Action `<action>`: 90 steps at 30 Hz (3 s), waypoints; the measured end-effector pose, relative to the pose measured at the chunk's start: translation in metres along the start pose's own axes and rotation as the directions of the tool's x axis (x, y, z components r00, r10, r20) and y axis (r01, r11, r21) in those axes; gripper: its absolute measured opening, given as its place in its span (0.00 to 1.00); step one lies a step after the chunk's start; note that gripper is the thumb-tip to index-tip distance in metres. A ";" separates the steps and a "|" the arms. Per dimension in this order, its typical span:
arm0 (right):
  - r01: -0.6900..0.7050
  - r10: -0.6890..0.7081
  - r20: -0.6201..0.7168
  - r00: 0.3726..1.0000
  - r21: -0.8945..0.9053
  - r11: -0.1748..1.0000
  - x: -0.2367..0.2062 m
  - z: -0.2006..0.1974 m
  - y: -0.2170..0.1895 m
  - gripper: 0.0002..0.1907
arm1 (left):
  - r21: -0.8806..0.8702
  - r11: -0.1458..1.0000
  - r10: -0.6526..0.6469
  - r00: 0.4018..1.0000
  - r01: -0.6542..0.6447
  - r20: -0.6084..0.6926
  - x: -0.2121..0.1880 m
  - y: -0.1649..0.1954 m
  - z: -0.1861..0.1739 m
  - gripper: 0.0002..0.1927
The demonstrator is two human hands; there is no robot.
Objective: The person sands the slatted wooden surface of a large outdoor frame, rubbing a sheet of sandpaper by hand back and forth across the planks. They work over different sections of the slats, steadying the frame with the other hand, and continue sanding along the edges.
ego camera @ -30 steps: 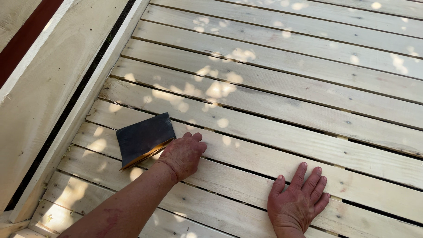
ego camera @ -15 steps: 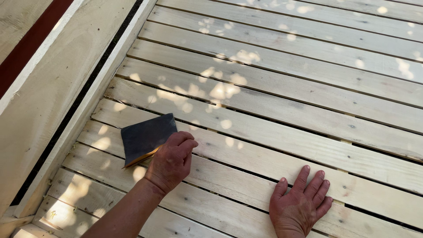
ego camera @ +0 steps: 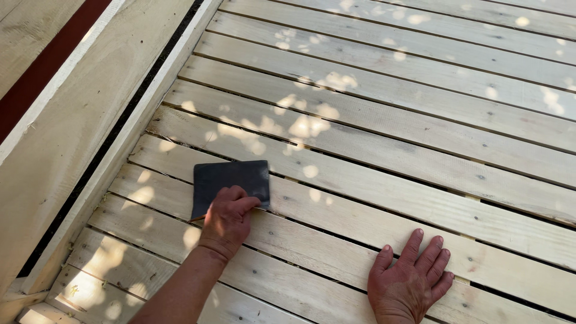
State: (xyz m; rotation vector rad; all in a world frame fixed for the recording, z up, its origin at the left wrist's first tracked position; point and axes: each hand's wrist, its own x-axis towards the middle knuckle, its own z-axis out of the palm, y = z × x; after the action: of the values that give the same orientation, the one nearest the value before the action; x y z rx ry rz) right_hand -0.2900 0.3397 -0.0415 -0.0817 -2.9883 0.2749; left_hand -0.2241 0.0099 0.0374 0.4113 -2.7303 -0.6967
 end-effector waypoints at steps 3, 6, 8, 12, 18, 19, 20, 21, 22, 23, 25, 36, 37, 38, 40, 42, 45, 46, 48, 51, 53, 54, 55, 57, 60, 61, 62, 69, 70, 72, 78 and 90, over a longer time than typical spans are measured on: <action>0.000 0.000 -0.004 1.000 0.014 1.000 0.000 -0.001 -0.001 0.41 | -0.053 0.974 0.223 0.893 -0.220 0.390 -0.001 0.081 0.040 0.14; -0.018 0.019 -0.010 1.000 0.009 1.000 0.002 0.000 -0.002 0.41 | -0.093 0.938 0.338 0.829 -0.333 0.446 -0.005 0.128 0.077 0.09; -0.020 0.020 0.008 1.000 0.013 1.000 0.003 0.001 0.000 0.41 | -0.078 0.926 0.369 0.848 -0.368 0.381 -0.009 0.111 0.076 0.11; 0.002 -0.003 -0.002 1.000 -0.016 1.000 0.003 0.005 0.003 0.41 | 0.051 0.936 0.321 0.904 -0.349 0.284 0.003 0.013 0.029 0.11; -0.024 0.025 0.010 1.000 -0.054 0.998 0.002 0.010 0.002 0.41 | 0.122 0.934 0.292 0.914 -0.336 0.283 0.008 0.011 0.021 0.17; -0.027 0.028 0.009 1.000 -0.065 0.998 0.002 0.010 0.002 0.41 | 0.084 0.930 0.317 0.895 -0.359 0.314 0.002 0.034 0.039 0.15; -0.033 0.033 0.005 0.999 -0.077 0.997 0.002 0.010 0.001 0.41 | 0.045 0.923 0.346 0.874 -0.383 0.341 -0.003 0.061 0.060 0.12; -0.031 0.031 0.006 0.999 -0.072 0.997 0.002 0.009 0.001 0.41 | 0.000 0.923 0.357 0.857 -0.385 0.371 -0.007 0.086 0.075 0.12; -0.032 0.032 0.005 0.999 -0.070 0.997 0.002 0.008 0.001 0.42 | -0.048 0.921 0.373 0.838 -0.388 0.398 -0.010 0.104 0.083 0.13; -0.032 0.033 0.004 0.999 -0.067 0.997 0.002 0.008 0.001 0.42 | -0.048 0.914 0.385 0.827 -0.402 0.409 -0.008 0.109 0.083 0.11; -0.016 0.016 0.005 1.000 -0.057 0.998 0.001 0.006 0.002 0.41 | -0.043 0.907 0.394 0.808 -0.419 0.439 -0.003 0.103 0.068 0.07; -0.009 0.009 -0.005 1.000 -0.052 0.999 -0.001 0.003 -0.001 0.41 | 0.273 0.884 0.308 0.912 -0.380 0.271 0.014 0.001 0.012 0.10; -0.011 0.011 -0.008 1.000 -0.052 0.999 -0.001 0.003 -0.001 0.41 | 0.271 0.888 0.305 0.918 -0.370 0.254 0.014 0.002 0.014 0.10; -0.012 0.011 -0.014 1.000 -0.051 0.999 0.000 0.004 -0.001 0.40 | 0.229 0.898 0.319 0.915 -0.375 0.247 0.013 0.000 0.013 0.10; -0.013 0.013 -0.020 1.000 -0.035 0.999 0.000 0.005 -0.001 0.40 | 0.141 0.911 0.351 0.907 -0.388 0.231 0.015 -0.010 0.006 0.10; -0.007 0.007 -0.034 0.999 -0.024 1.000 0.001 0.006 0.000 0.40 | 0.094 0.947 0.288 0.943 -0.306 0.168 0.015 -0.020 0.002 0.10; 0.005 -0.006 -0.037 0.999 -0.036 0.999 0.000 0.006 0.002 0.40 | 0.075 0.966 0.237 0.963 -0.247 0.126 0.010 -0.017 0.010 0.10; -0.003 0.003 -0.020 1.000 -0.045 0.999 0.000 0.006 0.003 0.40 | 0.078 0.967 0.232 0.965 -0.242 0.123 0.007 -0.009 0.015 0.10; -0.010 0.010 -0.001 1.000 -0.054 0.998 0.000 0.006 0.004 0.40 | 0.066 0.939 0.313 0.921 -0.336 0.232 0.005 0.014 0.030 0.08; -0.017 0.016 -0.009 1.000 -0.059 0.998 0.001 0.006 0.004 0.40 | 0.007 0.920 0.374 0.881 -0.393 0.291 -0.001 0.063 0.056 0.09; -0.018 0.017 -0.006 1.000 -0.063 0.998 0.002 0.006 0.004 0.41 | -0.049 0.903 0.423 0.866 -0.426 0.266 0.000 0.069 0.054 0.08; -0.008 0.008 -0.009 1.000 -0.051 0.999 0.002 0.006 0.004 0.41 | -0.039 0.895 0.441 0.869 -0.444 0.226 0.001 0.062 0.048 0.07; 0.002 -0.003 -0.009 1.000 -0.038 0.999 0.002 0.005 0.004 0.40 | -0.027 0.888 0.456 0.870 -0.459 0.187 0.005 0.043 0.036 0.07; 0.008 -0.008 -0.014 1.000 -0.017 1.000 0.002 0.005 0.004 0.41 | 0.066 0.946 0.303 0.937 -0.318 0.172 0.014 -0.006 0.004 0.06; 0.003 -0.003 -0.008 1.000 -0.009 1.000 0.001 0.003 0.003 0.41 | 0.062 0.964 0.247 0.960 -0.257 0.133 0.019 -0.047 -0.014 0.07; 0.004 -0.004 -0.011 1.000 -0.018 1.000 0.001 0.003 0.003 0.41 | 0.060 0.957 0.276 0.955 -0.284 0.109 0.017 -0.044 -0.008 0.07; 0.004 -0.004 -0.011 1.000 -0.027 1.000 0.001 0.003 0.003 0.41 | 0.058 0.949 0.304 0.948 -0.310 0.088 0.014 -0.032 0.002 0.07; -0.020 0.020 0.005 1.000 -0.022 1.000 0.003 0.000 0.001 0.41 | -0.084 0.905 0.420 0.850 -0.416 0.318 -0.009 0.110 0.081 0.07; -0.022 0.022 0.010 1.000 -0.021 1.000 0.003 0.000 0.002 0.41 | -0.065 0.902 0.422 0.842 -0.426 0.335 -0.007 0.110 0.079 0.07; -0.018 0.018 0.008 1.000 -0.018 1.000 0.004 0.000 0.002 0.41 | 0.004 0.912 0.395 0.884 -0.409 0.249 -0.001 0.069 0.054 0.06; 0.000 -0.001 -0.008 1.000 -0.024 1.000 0.002 0.003 0.003 0.40 | 0.037 0.959 0.273 0.950 -0.281 0.152 0.012 -0.027 0.008 0.10; 0.002 -0.002 -0.010 1.000 -0.015 1.000 0.002 0.001 0.002 0.40 | 0.061 0.946 0.292 0.921 -0.317 0.258 0.003 0.047 0.042 0.08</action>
State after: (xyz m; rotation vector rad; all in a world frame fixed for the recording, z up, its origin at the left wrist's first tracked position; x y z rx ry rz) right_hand -0.2923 0.3420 -0.0425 -0.0819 -2.9811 0.2505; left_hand -0.2508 0.0664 0.0265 -0.0917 -2.9755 -0.5567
